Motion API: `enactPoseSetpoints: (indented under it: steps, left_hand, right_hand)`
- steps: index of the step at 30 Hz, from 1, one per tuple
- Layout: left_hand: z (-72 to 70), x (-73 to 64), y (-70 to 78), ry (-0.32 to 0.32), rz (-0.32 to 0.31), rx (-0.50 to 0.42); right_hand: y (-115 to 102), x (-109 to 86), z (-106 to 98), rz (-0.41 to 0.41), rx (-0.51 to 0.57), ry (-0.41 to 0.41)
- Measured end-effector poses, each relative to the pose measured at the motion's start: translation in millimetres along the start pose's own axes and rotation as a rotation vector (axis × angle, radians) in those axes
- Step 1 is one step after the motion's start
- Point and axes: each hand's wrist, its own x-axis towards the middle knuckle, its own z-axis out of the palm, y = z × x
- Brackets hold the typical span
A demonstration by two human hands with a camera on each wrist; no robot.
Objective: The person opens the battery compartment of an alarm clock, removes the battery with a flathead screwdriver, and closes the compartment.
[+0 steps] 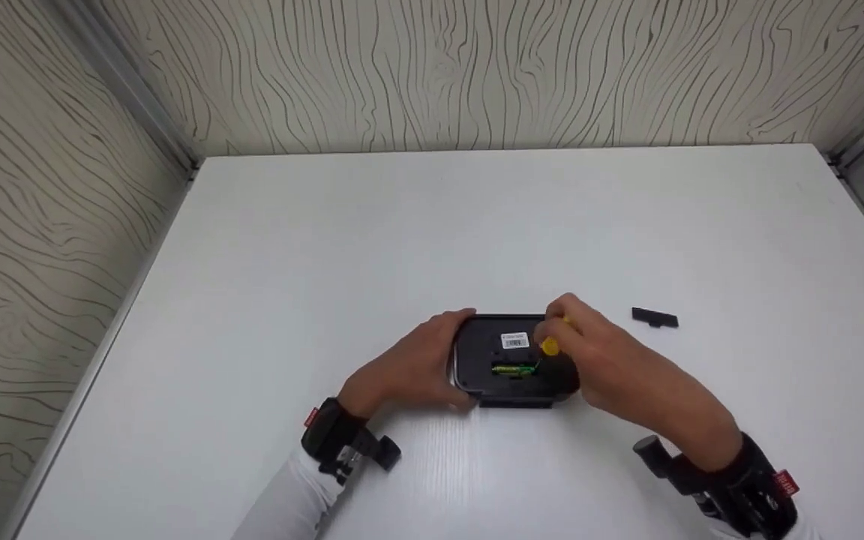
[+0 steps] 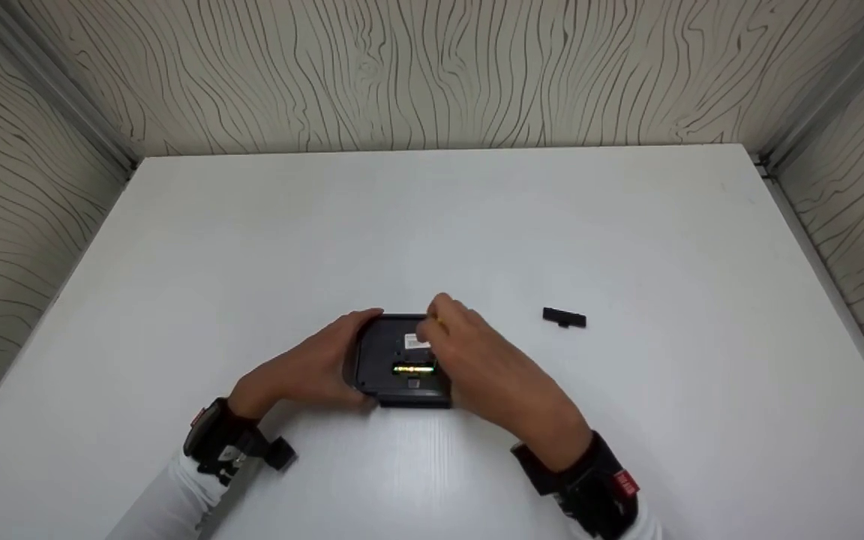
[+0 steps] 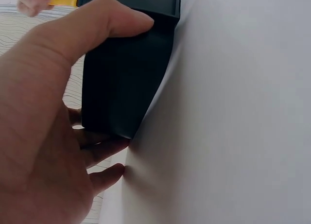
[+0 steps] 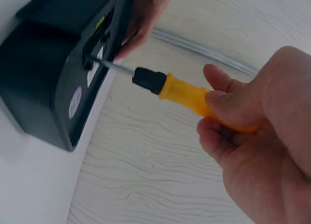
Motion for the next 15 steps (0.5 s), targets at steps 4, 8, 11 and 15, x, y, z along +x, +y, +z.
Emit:
enactPoseSetpoints:
  steps: [4,8,11,15]
  left_hand:
    - [2.7,0.3,-1.0,0.010,-0.016,0.007]
    - [2.9,0.4,-1.2,0.011,-0.014,0.017]
    - [0.6,-0.2,-0.8,-0.013,-0.023,0.011]
    - [-3.4,-2.3,2.9,-0.057,-0.059,0.000]
  right_hand:
    - [11.6,-8.6,-15.6,0.056,0.051,-0.055]
    - [17.6,-20.9,-27.1,0.150,0.060,-0.128]
    - [27.7,-25.3,-28.3,0.253,0.081,-0.212]
    - [38.6,-25.1,-26.7,0.333,0.056,-0.267]
